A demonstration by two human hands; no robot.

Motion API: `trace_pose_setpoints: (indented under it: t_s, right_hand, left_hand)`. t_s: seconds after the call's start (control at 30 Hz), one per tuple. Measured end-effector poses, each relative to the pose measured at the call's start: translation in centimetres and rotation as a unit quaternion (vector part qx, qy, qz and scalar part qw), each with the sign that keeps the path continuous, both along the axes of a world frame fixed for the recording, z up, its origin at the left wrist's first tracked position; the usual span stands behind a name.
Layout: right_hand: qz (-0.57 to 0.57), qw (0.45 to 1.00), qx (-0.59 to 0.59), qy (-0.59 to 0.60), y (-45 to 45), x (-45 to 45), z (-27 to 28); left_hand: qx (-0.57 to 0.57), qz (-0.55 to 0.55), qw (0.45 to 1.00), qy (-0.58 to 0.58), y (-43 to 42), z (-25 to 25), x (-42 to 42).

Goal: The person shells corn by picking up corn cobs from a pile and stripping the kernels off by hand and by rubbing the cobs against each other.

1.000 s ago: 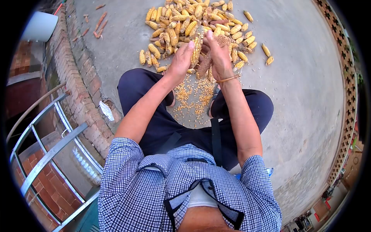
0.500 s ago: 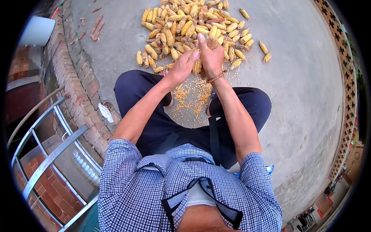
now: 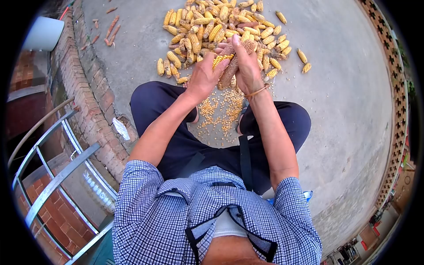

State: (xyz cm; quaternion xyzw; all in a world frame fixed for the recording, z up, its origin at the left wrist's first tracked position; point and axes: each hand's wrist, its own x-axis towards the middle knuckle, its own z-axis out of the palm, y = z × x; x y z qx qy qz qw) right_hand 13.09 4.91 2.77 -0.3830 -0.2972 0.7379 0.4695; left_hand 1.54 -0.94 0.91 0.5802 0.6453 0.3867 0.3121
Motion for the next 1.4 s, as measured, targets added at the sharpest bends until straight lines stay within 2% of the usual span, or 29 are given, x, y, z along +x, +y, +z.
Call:
trace_pose_setpoints:
  t_s: [0.03,0.13,0.17,0.23,0.33,0.37,0.43,0.57,0.6,0.73,0.83,0.97,1.07,1.17,1.2,1.3,1.33,1.4]
  right_hand:
    - [-0.021,1.000,-0.002,-0.011,-0.3,-0.3,0.4]
    - [-0.085,0.992,-0.007,-0.098,-0.3,-0.5,-0.3]
    - [-0.107,0.985,-0.011,-0.136,-0.5,-0.4,-0.7]
    - [-0.133,0.983,-0.015,-0.129,-0.3,-0.3,-0.3]
    - [-0.159,0.977,0.011,-0.139,-0.1,-0.5,-1.1]
    - [-0.174,0.969,0.037,-0.169,-0.3,-0.5,-1.2]
    - [-0.200,0.950,0.094,-0.221,-0.4,-1.1,-0.5]
    - [-0.156,0.971,0.081,-0.164,0.6,-0.6,-2.6]
    - [-0.136,0.978,0.050,-0.151,0.8,-0.2,-1.6]
    - [-0.053,0.996,-0.001,-0.068,1.7,1.1,-1.3]
    - [-0.020,0.999,-0.012,-0.043,1.5,1.2,-0.5]
    - [0.040,0.998,0.024,-0.035,1.0,1.0,-0.6]
    - [0.007,0.996,0.068,-0.050,0.2,-0.2,-0.6]
    - [-0.055,0.993,0.046,-0.095,-0.2,-1.1,-0.5]
    - [-0.069,0.988,0.036,-0.130,-0.3,-1.1,-0.5]
    - [-0.107,0.974,0.035,-0.196,-0.2,-0.7,-0.6]
    - [-0.118,0.969,0.039,-0.212,-0.2,-0.5,-1.2]
    - [-0.150,0.962,0.031,-0.225,0.0,-0.9,-1.9]
  left_hand:
    - [-0.019,0.002,0.999,0.039,0.0,0.3,0.3]
    - [0.039,-0.017,0.999,-0.028,-0.4,-0.3,1.7]
    - [0.024,-0.024,0.999,-0.031,-0.7,-0.4,1.9]
    - [-0.002,-0.035,0.999,-0.038,-0.7,-0.4,2.0]
    - [0.074,-0.051,0.987,-0.131,-0.1,-1.3,1.9]
    - [-0.008,-0.040,0.980,-0.197,-0.3,-1.5,1.8]
    - [-0.168,-0.015,0.934,-0.314,-0.5,-0.4,1.4]
    - [-0.215,-0.058,0.843,-0.490,0.3,0.1,-0.5]
    - [-0.217,-0.064,0.818,-0.529,0.2,0.3,-0.8]
    - [-0.241,-0.077,0.765,-0.593,0.1,0.6,-1.8]
    - [-0.196,-0.065,0.796,-0.570,0.4,0.1,-1.7]
    - [-0.109,-0.008,0.884,-0.454,0.5,0.5,-0.9]
    - [-0.040,0.006,0.987,-0.158,1.2,-3.6,-1.8]
    - [-0.025,-0.032,0.974,-0.224,0.7,-0.7,0.4]
    - [0.036,-0.069,0.966,-0.248,1.0,-1.0,0.8]
    - [0.011,-0.053,0.978,-0.204,0.3,-1.3,1.6]
    - [-0.052,-0.088,0.973,-0.205,0.2,-1.4,1.3]
    - [-0.017,-0.081,0.980,-0.183,0.1,-1.8,1.3]
